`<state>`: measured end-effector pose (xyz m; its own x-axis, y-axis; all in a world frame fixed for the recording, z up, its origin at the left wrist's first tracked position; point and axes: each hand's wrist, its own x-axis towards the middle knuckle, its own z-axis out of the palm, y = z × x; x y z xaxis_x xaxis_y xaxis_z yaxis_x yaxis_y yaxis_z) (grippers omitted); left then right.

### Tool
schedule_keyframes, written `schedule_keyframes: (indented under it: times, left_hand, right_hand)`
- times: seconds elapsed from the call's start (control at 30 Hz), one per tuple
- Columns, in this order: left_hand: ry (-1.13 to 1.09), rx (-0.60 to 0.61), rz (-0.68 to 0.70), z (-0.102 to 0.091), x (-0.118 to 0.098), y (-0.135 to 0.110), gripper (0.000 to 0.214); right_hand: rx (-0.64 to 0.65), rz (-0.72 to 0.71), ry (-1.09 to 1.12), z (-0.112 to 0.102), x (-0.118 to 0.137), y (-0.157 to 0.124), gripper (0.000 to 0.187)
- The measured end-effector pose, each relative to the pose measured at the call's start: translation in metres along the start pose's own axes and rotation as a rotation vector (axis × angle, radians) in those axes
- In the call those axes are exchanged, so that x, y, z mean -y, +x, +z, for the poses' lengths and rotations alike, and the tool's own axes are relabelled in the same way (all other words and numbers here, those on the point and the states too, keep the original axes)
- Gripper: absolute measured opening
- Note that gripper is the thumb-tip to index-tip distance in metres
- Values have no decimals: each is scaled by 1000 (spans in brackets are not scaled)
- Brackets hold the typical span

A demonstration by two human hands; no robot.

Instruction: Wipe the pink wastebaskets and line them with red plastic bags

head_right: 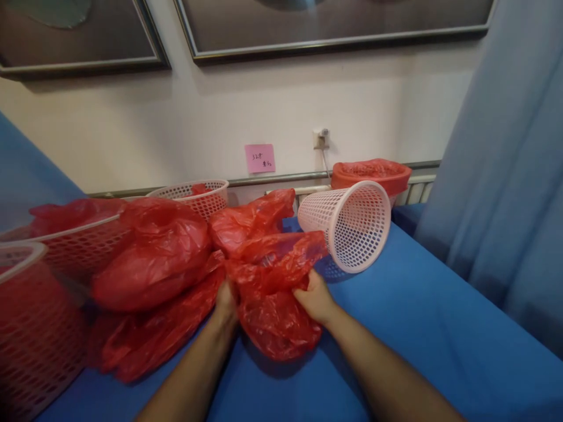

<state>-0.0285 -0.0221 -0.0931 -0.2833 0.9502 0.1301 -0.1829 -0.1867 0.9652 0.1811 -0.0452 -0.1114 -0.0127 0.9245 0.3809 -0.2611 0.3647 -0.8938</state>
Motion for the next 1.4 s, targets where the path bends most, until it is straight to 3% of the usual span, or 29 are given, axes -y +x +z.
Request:
schedule_keyframes:
  times: [0.13, 0.23, 0.3, 0.33, 0.4, 0.47, 0.53, 0.6, 0.7, 0.83, 0.93, 1.0, 1.1, 1.2, 1.3, 1.4]
  left_hand:
    - [93, -311, 169, -25, -16, 25, 25]
    - [200, -454, 398, -24, -28, 13, 43]
    - [405, -378, 665, -14, -34, -6, 47]
    - [535, -260, 804, -8, -35, -16, 45]
    - [758, 22, 922, 2, -37, -31, 47]
    - [849, 257, 830, 9, -36, -36, 47]
    - [789, 321, 657, 9, -33, -32, 30]
    - [672, 227, 543, 4, -30, -24, 11]
    - [563, -30, 535, -8, -29, -10, 24]
    - [463, -367, 650, -23, -37, 4, 32]
    - [464, -475, 819, -22, -43, 0, 33]
    - [521, -380, 934, -13, -43, -14, 42]
    - [770, -2, 1149, 5, -41, -39, 52]
    - [1042, 184, 1276, 16, -39, -51, 44]
    - [988, 171, 1194, 13, -38, -45, 22]
    - [602, 52, 874, 4, -35, -32, 10]
  right_hand:
    - [-88, 2, -156, -31, 5, 9, 56]
    - [-125, 4, -381, -40, -2, 12, 61]
    - [-127, 16, -486, -38, -5, 9, 63]
    - [-117, 18, -527, -36, -4, 7, 63]
    - [-78, 3, -595, -31, 0, 1, 66]
    - [-26, -32, -637, -26, 7, -5, 69]
    - [4, -61, -657, -25, 13, -8, 73]
    - [-21, -56, -665, -27, 15, -7, 75]
    - [-83, -10, -623, -36, 13, 0, 72]
    - [-109, 25, -552, -49, 8, 9, 61]
    - [-119, 61, -614, -49, 8, 10, 56]
    - [-104, 69, -690, -44, 9, 7, 54]
    - [-34, 4, -772, -33, 15, -2, 55]
    - [152, -141, -787, -26, 24, -9, 48]
    - [367, -267, -817, -27, 32, -12, 37]
    - [415, -315, -900, -34, 37, -8, 31]
